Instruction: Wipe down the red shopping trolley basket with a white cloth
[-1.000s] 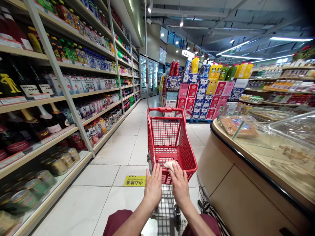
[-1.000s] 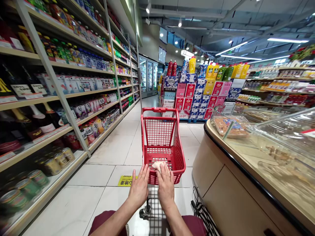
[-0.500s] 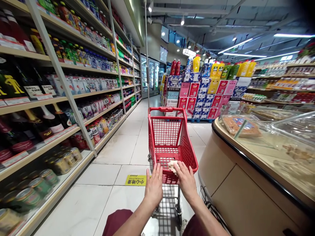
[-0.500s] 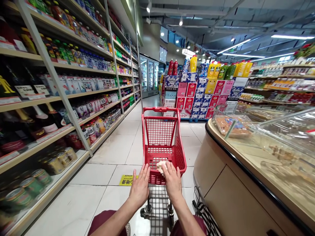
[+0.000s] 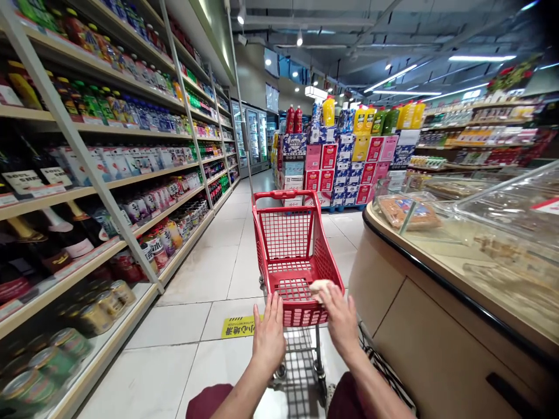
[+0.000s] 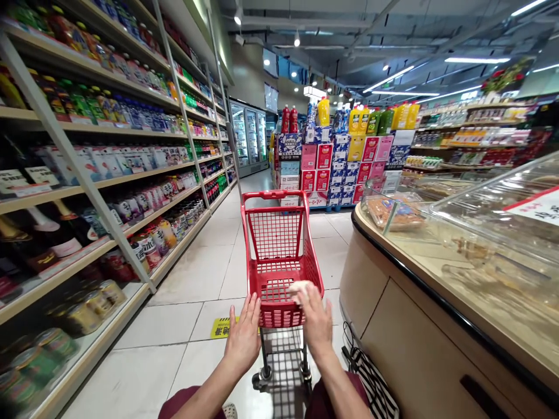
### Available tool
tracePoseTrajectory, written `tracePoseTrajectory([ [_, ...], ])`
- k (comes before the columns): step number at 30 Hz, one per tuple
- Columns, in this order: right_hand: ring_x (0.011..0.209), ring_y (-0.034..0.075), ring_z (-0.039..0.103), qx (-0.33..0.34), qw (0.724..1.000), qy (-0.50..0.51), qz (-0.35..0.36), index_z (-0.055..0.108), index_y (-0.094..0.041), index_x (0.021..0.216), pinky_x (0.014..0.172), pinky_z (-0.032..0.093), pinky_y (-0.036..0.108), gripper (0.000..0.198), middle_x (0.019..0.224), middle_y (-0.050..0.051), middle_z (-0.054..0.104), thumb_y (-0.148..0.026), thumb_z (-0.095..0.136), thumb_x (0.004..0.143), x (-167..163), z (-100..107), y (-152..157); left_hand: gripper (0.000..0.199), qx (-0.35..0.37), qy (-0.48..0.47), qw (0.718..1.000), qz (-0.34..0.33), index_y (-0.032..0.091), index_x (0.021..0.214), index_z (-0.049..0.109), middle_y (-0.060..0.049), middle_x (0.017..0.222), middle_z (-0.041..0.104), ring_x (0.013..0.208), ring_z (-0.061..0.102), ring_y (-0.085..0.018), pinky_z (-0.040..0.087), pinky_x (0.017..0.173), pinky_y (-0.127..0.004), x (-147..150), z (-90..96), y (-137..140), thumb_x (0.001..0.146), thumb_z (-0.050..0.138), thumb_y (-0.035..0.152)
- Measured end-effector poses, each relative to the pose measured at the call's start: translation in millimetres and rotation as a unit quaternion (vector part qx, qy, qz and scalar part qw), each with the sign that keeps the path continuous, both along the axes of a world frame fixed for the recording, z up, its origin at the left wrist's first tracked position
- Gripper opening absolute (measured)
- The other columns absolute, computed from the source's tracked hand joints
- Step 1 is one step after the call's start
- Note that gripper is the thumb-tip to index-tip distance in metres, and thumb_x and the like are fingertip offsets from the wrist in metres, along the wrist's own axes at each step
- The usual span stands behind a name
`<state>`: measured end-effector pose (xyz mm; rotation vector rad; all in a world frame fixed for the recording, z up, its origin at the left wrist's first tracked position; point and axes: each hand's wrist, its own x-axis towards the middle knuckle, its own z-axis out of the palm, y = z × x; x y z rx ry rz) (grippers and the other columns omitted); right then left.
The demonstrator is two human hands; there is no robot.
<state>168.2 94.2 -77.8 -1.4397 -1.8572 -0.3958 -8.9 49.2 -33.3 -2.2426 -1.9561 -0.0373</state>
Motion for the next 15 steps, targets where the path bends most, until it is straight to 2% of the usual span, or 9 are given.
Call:
tracePoseTrajectory([
  [2, 0.123, 0.019, 0.035, -0.006, 0.999, 0.017, -0.041, 0.051, -0.025, 0.119, 0.1, 0.021, 0.048, 0.049, 0.131, 0.008, 0.044, -0.004, 0.03, 0.079, 3.9, 1.0, -0.3, 0.071, 0.0, 0.0, 1.0, 0.004, 0.012, 0.137, 0.013, -0.006, 0.145, 0.007, 0.133, 0.004, -0.023, 0.014, 0.104, -0.053, 1.1, 0.3, 0.3, 0.07, 0.036, 0.015],
  [3, 0.123, 0.019, 0.035, 0.001, 0.999, 0.016, -0.031, 0.051, -0.024, 0.118, 0.1, 0.022, 0.047, 0.049, 0.131, 0.008, 0.044, -0.003, 0.03, 0.079, 1.0, 1.0, -1.6, 0.07, -0.001, -0.001, 1.0, 0.006, 0.011, 0.137, 0.013, -0.007, 0.145, 0.007, 0.133, 0.004, -0.023, 0.014, 0.104, -0.053, 2.0, 0.4, 0.3, 0.07, 0.036, 0.016],
  [7, 0.124, 0.016, 0.034, 0.026, 0.996, -0.021, 0.08, 0.052, -0.027, 0.117, 0.101, 0.022, 0.042, 0.051, 0.13, 0.004, 0.046, -0.002, 0.032, 0.078, -12.9, 0.0, -5.1, 0.069, -0.001, 0.004, 1.0, 0.001, 0.013, 0.137, 0.015, -0.006, 0.145, 0.01, 0.133, 0.003, -0.023, 0.013, 0.105, -0.053, 3.2, 0.9, 0.0, 0.071, 0.037, 0.017],
  [9, 0.124, 0.017, 0.034, 0.012, 0.999, -0.014, 0.051, 0.051, -0.027, 0.119, 0.101, 0.022, 0.044, 0.053, 0.13, 0.004, 0.046, -0.001, 0.03, 0.077, -3.5, -0.1, -2.4, 0.071, 0.001, 0.006, 1.0, -0.006, 0.015, 0.137, 0.013, -0.005, 0.145, 0.01, 0.133, 0.002, -0.023, 0.013, 0.105, -0.052, 2.6, 1.2, -0.3, 0.07, 0.038, 0.016],
  [12, 0.124, 0.02, 0.033, -0.009, 0.999, 0.021, -0.049, 0.051, -0.023, 0.119, 0.099, 0.021, 0.049, 0.052, 0.13, 0.007, 0.046, -0.001, 0.028, 0.077, 14.0, -0.4, 0.7, 0.072, 0.0, 0.0, 1.0, -0.004, 0.014, 0.137, 0.012, -0.005, 0.145, 0.01, 0.133, 0.002, -0.023, 0.015, 0.105, -0.052, 3.4, 2.4, -0.7, 0.07, 0.038, 0.015],
  [13, 0.125, 0.02, 0.033, -0.012, 0.998, 0.025, -0.058, 0.051, -0.022, 0.119, 0.1, 0.021, 0.049, 0.052, 0.13, 0.008, 0.045, -0.001, 0.028, 0.078, 14.1, -0.6, -0.5, 0.071, -0.002, -0.003, 1.0, -0.001, 0.013, 0.137, 0.013, -0.006, 0.145, 0.01, 0.133, 0.003, -0.023, 0.015, 0.105, -0.052, 4.2, 2.9, -0.7, 0.07, 0.038, 0.015],
  [15, 0.125, 0.019, 0.032, -0.006, 1.0, 0.012, -0.02, 0.052, -0.023, 0.118, 0.1, 0.023, 0.045, 0.051, 0.131, 0.007, 0.044, -0.001, 0.029, 0.078, 4.1, -0.8, -5.4, 0.069, -0.006, -0.009, 1.0, 0.002, 0.012, 0.137, 0.015, -0.007, 0.145, 0.01, 0.133, 0.004, -0.024, 0.015, 0.105, -0.053, 6.1, 4.0, -0.7, 0.071, 0.037, 0.015],
])
